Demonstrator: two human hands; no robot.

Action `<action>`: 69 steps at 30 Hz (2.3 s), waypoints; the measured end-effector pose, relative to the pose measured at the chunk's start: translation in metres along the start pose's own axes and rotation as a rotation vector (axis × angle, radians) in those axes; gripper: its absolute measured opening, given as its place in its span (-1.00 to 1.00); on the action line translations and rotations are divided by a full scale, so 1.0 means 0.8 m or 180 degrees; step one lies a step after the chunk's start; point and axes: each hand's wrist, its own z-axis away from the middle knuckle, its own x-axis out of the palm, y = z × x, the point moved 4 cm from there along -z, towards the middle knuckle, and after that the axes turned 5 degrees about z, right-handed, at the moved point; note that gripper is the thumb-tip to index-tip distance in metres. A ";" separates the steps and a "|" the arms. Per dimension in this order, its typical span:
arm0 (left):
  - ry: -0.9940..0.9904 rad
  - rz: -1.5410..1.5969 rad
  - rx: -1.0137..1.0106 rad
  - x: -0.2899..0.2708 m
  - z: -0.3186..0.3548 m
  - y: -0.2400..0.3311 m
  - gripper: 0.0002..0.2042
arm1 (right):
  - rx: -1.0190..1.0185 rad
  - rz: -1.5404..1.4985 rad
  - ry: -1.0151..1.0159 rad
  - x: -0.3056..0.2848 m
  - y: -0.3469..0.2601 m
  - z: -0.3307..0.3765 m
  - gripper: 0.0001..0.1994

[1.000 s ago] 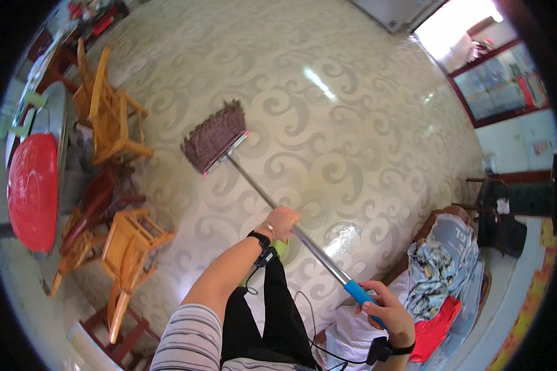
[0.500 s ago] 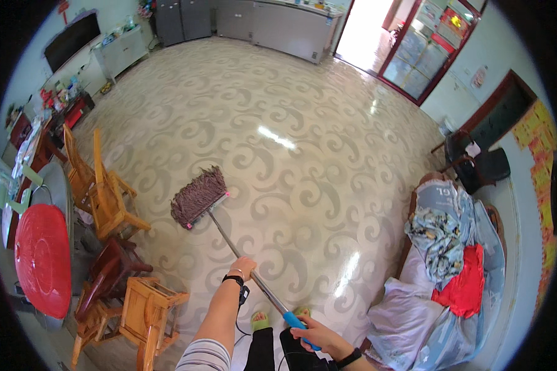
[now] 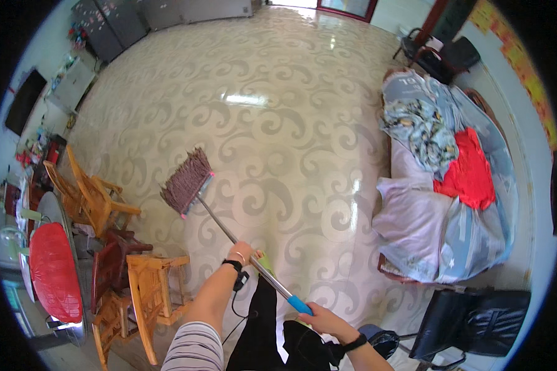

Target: The person mops the floor of a large room by hand, moving the mop back and forth across the tiled surface, then enters a bathroom to rinse the mop head under a faucet before continuing to mop near the entrance.

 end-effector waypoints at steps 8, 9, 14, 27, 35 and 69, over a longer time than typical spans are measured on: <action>-0.0937 0.0090 0.1628 0.146 0.091 0.391 -0.75 | 0.0078 0.0569 0.1377 0.048 0.317 0.295 -0.59; -0.1036 0.0456 0.1780 0.131 0.125 0.449 -0.73 | 0.0270 0.0511 0.1448 0.070 0.374 0.332 -0.58; -0.1794 0.0413 0.2770 0.262 0.200 0.623 -0.77 | 0.0953 0.0437 0.1435 0.152 0.452 0.513 -0.66; -0.3121 -0.0191 0.4001 0.384 0.321 0.675 -0.68 | 0.1991 -0.1824 0.0879 0.341 0.458 0.555 -0.64; -0.2539 -0.0321 0.3038 0.288 0.213 0.607 -0.77 | 0.1773 -0.1324 0.0798 0.310 0.499 0.446 -0.71; 0.1712 0.1047 0.0550 0.186 0.099 0.357 -0.09 | -0.0059 -0.1314 0.1274 0.178 0.409 0.123 -0.71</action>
